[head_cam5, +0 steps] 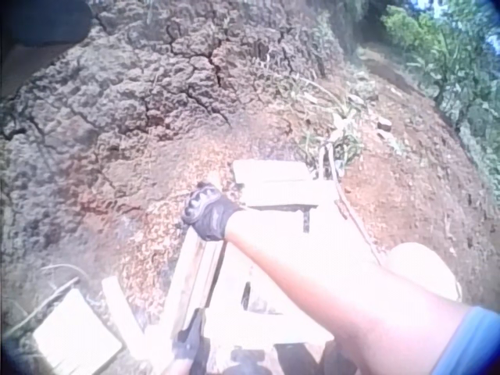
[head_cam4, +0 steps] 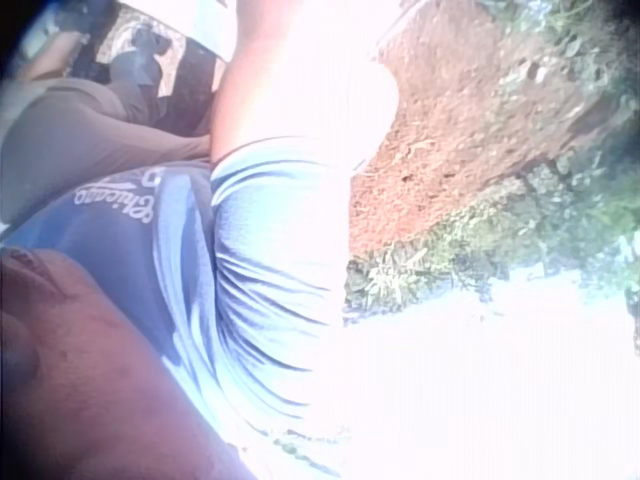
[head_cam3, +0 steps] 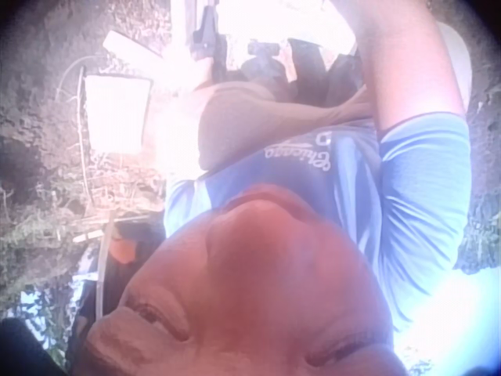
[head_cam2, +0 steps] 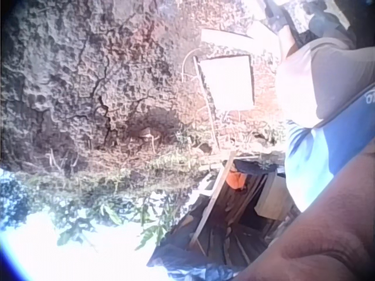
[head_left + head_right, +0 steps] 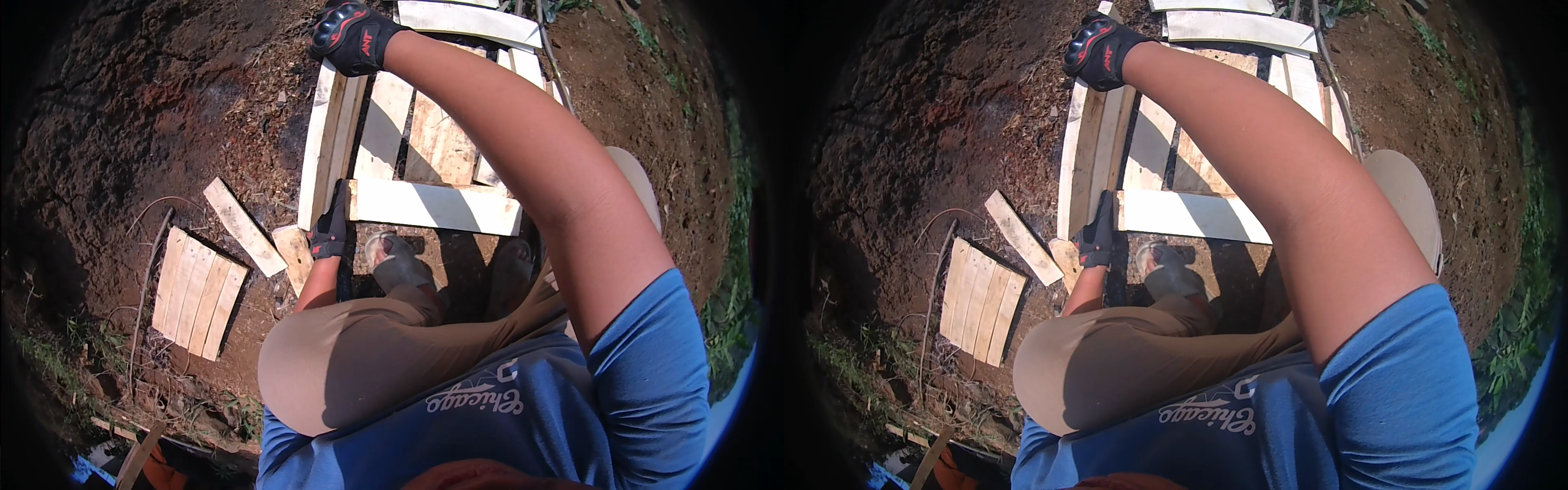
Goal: The person moves wooden planks from the ground to a wooden frame and saws one of the planks by hand.
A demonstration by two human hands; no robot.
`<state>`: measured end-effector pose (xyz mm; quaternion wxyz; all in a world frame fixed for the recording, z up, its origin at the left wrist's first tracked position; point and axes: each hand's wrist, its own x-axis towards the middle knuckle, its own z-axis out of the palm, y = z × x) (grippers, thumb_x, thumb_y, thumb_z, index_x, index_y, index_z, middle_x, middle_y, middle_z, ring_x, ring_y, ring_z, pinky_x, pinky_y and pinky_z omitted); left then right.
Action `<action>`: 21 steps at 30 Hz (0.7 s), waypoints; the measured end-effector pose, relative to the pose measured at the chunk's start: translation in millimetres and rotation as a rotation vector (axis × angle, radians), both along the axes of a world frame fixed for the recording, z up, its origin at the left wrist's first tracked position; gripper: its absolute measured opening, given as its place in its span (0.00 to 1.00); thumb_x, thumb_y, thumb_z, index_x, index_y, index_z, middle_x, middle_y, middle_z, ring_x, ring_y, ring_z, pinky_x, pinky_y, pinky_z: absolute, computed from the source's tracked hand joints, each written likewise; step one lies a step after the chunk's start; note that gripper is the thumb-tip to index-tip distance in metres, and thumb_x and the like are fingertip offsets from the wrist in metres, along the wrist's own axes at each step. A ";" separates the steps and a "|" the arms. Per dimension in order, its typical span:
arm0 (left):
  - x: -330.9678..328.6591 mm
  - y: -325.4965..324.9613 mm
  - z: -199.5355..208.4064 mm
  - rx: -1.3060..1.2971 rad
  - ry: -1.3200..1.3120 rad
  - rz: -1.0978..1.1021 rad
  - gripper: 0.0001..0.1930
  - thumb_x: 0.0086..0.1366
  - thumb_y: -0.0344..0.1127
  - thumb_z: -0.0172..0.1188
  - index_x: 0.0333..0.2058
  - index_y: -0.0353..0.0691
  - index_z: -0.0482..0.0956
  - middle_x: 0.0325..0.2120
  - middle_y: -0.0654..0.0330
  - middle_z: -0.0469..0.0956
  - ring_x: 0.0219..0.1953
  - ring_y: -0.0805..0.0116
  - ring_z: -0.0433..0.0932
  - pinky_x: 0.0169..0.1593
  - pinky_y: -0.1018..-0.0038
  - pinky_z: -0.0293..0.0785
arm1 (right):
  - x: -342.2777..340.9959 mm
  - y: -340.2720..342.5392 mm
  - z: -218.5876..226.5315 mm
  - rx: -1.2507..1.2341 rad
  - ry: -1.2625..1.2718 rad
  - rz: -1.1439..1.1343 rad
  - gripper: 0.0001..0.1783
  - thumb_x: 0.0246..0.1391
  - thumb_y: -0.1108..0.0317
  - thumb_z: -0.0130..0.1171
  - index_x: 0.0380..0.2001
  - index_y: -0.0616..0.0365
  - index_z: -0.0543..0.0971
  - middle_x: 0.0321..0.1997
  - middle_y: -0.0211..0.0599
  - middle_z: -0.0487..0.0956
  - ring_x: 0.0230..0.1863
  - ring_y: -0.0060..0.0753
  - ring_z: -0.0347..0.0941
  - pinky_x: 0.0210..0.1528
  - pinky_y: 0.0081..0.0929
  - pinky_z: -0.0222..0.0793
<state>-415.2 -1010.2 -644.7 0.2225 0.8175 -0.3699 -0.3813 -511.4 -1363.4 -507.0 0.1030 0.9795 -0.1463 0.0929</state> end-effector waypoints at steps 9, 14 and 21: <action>-18.1 -4.9 22.5 -0.206 -0.065 0.177 0.29 0.71 0.52 0.67 0.59 0.33 0.83 0.57 0.48 0.84 0.60 0.54 0.82 0.64 0.62 0.75 | 0.2 2.5 5.0 0.019 0.001 0.025 0.08 0.49 0.65 0.69 0.34 0.40 0.88 0.37 0.27 0.87 0.47 0.36 0.86 0.56 0.42 0.76; -17.5 -11.3 21.4 -0.185 0.073 0.259 0.28 0.72 0.52 0.67 0.59 0.33 0.83 0.56 0.48 0.85 0.59 0.55 0.82 0.63 0.62 0.75 | -2.1 0.2 4.6 0.045 0.015 0.023 0.07 0.49 0.65 0.69 0.34 0.40 0.88 0.37 0.27 0.87 0.47 0.36 0.86 0.56 0.41 0.76; -16.1 -7.0 10.6 -0.244 0.018 0.212 0.28 0.72 0.51 0.67 0.58 0.32 0.83 0.56 0.48 0.85 0.58 0.55 0.82 0.62 0.61 0.76 | -1.8 -0.4 5.5 0.047 0.015 0.014 0.06 0.48 0.64 0.69 0.32 0.41 0.88 0.35 0.28 0.87 0.46 0.37 0.86 0.55 0.41 0.77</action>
